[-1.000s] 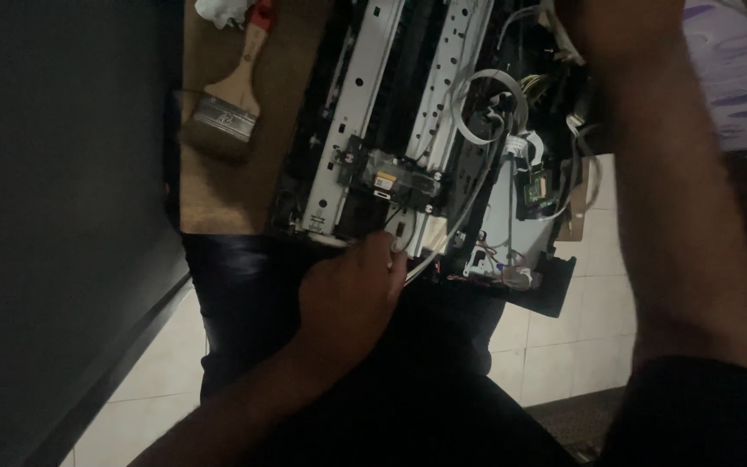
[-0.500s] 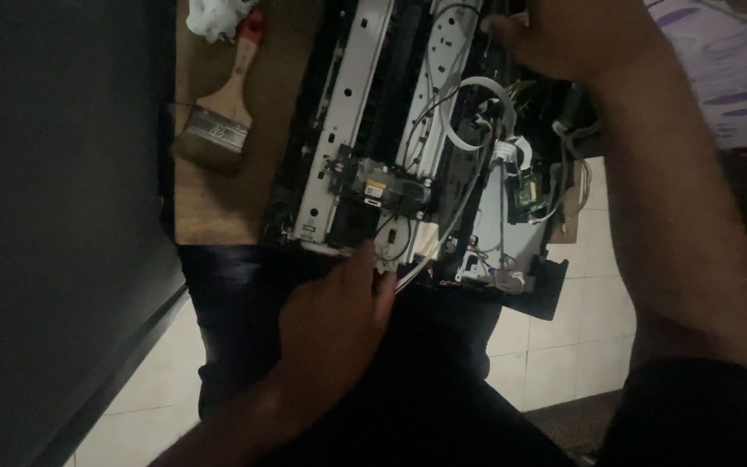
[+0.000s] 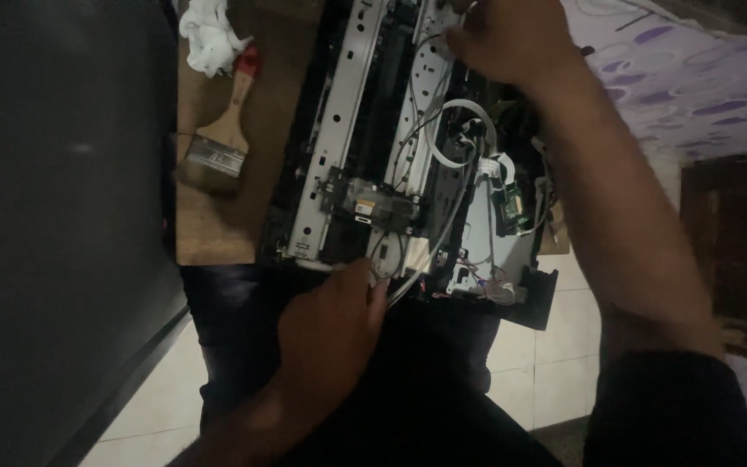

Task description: Connecting ribbon cables and internal electronic components during the final assembly of a printer.

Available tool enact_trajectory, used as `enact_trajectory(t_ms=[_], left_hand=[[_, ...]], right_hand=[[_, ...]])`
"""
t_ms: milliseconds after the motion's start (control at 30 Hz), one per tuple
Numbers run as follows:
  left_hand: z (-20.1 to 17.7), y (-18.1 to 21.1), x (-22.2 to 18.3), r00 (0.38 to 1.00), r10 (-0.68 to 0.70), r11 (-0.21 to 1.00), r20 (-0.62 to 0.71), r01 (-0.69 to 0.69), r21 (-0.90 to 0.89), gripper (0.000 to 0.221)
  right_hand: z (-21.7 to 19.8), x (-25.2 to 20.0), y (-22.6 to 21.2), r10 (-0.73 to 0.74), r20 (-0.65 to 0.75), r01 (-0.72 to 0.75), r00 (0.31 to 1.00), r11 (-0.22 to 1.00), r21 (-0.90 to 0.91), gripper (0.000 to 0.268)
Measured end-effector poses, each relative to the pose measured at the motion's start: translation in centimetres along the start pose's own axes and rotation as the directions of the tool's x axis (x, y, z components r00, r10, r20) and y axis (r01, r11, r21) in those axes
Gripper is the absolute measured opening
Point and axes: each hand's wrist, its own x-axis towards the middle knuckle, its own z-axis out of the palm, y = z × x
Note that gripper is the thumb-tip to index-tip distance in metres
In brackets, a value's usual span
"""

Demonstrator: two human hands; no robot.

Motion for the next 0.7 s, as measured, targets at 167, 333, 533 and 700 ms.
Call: enact_trajectory(t_ms=[167,333,533,700], left_hand=[[-0.5,-0.2,0.3,0.992,0.089,0.996,0.093,-0.087,-0.028,0.021],[-0.2,-0.3,0.5,0.990,0.063,0.998,0.122,-0.060,-0.027,0.023],[-0.1,-0.4,1.0,0.972,0.072,0.996,0.226,-0.058,-0.068,0.018],[1.6,-0.8,0.4,0.978,0.171,0.985,-0.120,-0.172,0.002,0.013]], right_hand=[[0.4,0.7,0.1,-0.079,-0.103,0.082,0.991,0.996,0.024,0.023],[-0.3,1.2,-0.9,-0.027,0.033,0.023,0.999,0.994,0.108,0.029],[1.9,1.6,-0.4,-0.075,-0.011,0.074,0.997,0.997,-0.012,0.022],[2.4,1.5,1.2,-0.106,-0.094,0.103,0.990,0.994,-0.036,0.033]])
